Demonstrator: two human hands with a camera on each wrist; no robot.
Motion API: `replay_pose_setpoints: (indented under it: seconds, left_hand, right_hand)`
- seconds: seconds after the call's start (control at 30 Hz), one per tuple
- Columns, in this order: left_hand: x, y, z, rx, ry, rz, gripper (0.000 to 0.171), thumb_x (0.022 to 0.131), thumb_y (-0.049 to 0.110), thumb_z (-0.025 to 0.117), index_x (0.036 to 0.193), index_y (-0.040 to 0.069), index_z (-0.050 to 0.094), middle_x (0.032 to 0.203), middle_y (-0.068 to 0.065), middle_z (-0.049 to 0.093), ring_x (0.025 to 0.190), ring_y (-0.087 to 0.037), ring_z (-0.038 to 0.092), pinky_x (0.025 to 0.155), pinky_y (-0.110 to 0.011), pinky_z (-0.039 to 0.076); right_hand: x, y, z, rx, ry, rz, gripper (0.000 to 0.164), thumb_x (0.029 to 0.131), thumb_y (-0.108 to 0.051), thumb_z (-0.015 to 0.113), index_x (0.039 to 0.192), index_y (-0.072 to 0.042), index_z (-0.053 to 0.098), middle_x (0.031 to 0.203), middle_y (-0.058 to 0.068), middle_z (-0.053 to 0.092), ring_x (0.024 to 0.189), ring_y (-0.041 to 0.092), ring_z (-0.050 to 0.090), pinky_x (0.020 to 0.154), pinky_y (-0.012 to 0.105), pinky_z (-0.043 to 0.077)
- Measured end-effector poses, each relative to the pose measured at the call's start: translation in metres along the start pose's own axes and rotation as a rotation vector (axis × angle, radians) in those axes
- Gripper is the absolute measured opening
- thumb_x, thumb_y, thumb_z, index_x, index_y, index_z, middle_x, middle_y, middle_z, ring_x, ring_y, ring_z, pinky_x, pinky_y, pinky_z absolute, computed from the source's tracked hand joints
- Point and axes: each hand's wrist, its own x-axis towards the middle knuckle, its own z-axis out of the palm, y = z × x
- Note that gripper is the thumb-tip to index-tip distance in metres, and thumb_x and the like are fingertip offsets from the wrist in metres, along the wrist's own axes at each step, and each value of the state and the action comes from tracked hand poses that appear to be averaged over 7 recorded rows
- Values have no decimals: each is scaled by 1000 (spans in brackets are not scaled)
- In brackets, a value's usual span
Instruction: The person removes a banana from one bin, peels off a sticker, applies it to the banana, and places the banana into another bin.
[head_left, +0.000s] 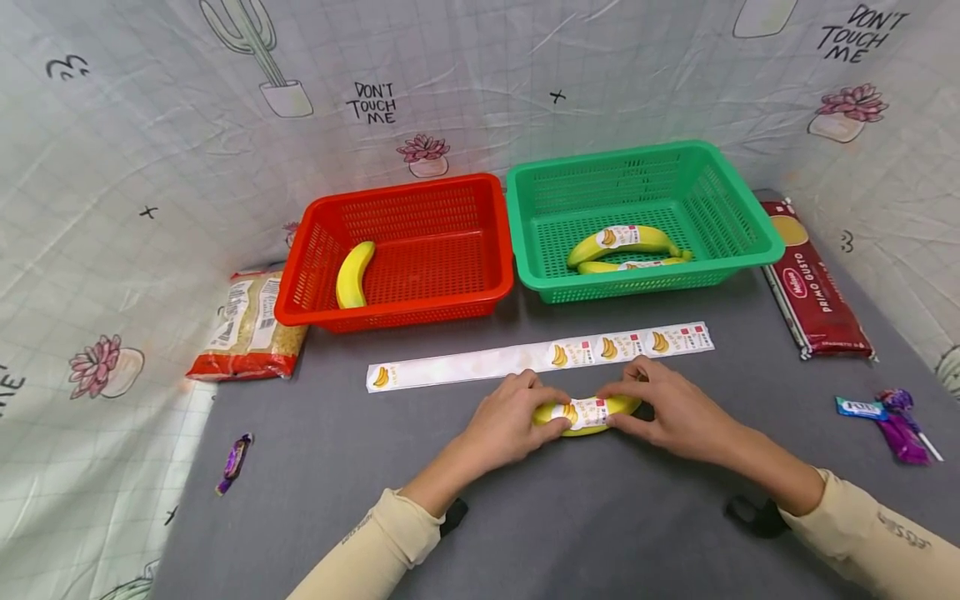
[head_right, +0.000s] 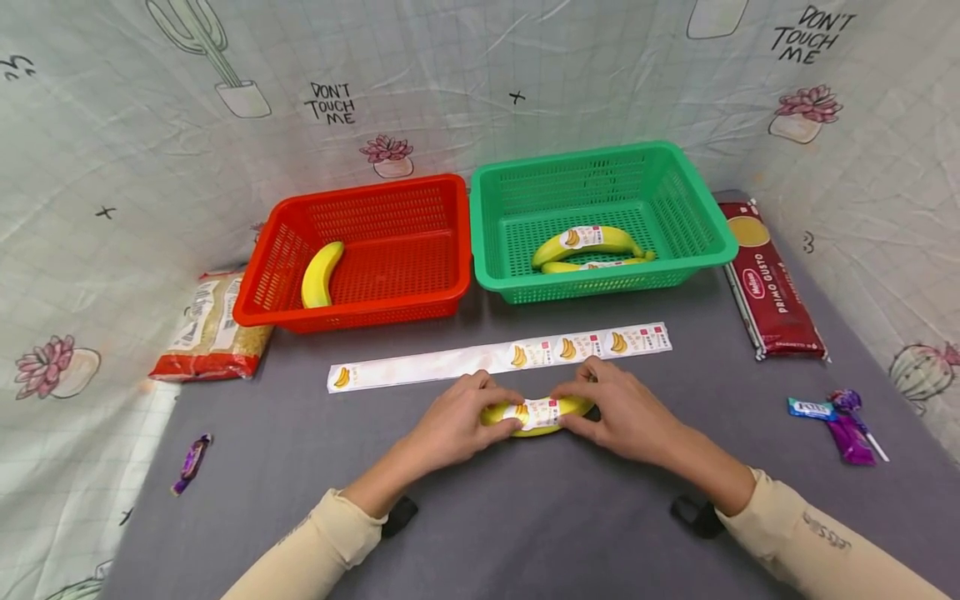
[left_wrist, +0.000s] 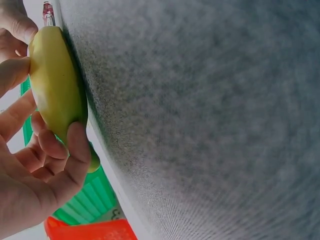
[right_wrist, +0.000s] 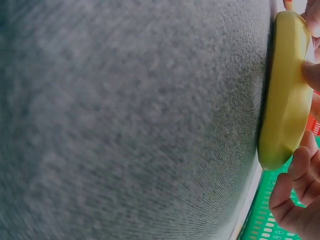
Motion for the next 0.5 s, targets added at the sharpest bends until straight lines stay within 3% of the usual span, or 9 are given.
replay_pose_setpoints:
  seconds: [0.33, 0.5]
  left_hand:
    - [5, 6, 1, 16, 12, -2, 27, 92, 41, 74, 117, 31, 76, 106, 3, 57, 95, -14, 47, 61, -26, 40]
    - [3, 4, -1, 27, 9, 12, 26, 93, 41, 72, 117, 29, 75, 117, 4, 63, 105, -17, 54, 72, -34, 50]
  right_hand:
    - [-1, 2, -11, 11, -65, 44, 28, 87, -32, 82, 114, -28, 76, 98, -7, 54, 82, 9, 48, 70, 25, 41]
    - [9, 5, -22, 76, -146, 35, 29, 89, -32, 79, 118, -25, 76, 98, -6, 60, 81, 11, 51, 69, 23, 42]
